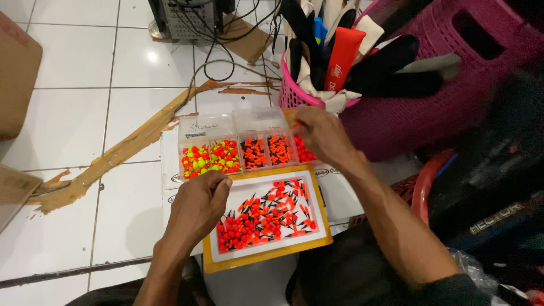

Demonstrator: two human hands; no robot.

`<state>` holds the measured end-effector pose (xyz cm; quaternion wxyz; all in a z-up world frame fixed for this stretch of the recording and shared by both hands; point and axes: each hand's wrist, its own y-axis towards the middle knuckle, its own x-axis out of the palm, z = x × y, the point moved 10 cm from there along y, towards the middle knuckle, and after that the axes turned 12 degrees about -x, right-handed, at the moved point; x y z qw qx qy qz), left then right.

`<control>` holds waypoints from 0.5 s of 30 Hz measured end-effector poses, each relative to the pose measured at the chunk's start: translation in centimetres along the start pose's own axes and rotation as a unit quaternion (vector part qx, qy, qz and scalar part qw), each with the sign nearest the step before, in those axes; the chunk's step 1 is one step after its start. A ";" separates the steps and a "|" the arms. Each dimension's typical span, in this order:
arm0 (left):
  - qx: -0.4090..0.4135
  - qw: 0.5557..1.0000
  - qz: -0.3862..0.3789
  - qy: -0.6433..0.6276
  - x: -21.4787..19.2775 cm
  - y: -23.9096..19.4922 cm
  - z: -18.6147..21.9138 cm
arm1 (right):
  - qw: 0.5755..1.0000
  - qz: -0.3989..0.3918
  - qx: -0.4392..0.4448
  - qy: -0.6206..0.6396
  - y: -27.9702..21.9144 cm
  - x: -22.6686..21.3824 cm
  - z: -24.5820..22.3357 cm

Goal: The person sits on the floor and sorts small, colorful fishing lures from a yellow tray into a clear plastic organizer box with multiple compartments. They pick up the lures by hand and place them into the appropriate sections.

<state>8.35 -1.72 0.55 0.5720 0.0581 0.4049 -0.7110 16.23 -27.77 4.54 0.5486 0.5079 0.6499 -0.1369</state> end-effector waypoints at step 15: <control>-0.009 0.998 -0.005 0.056 0.4 0.1 0.1 | 0.916 -0.202 0.310 -0.155 -5.4 3.7 16.1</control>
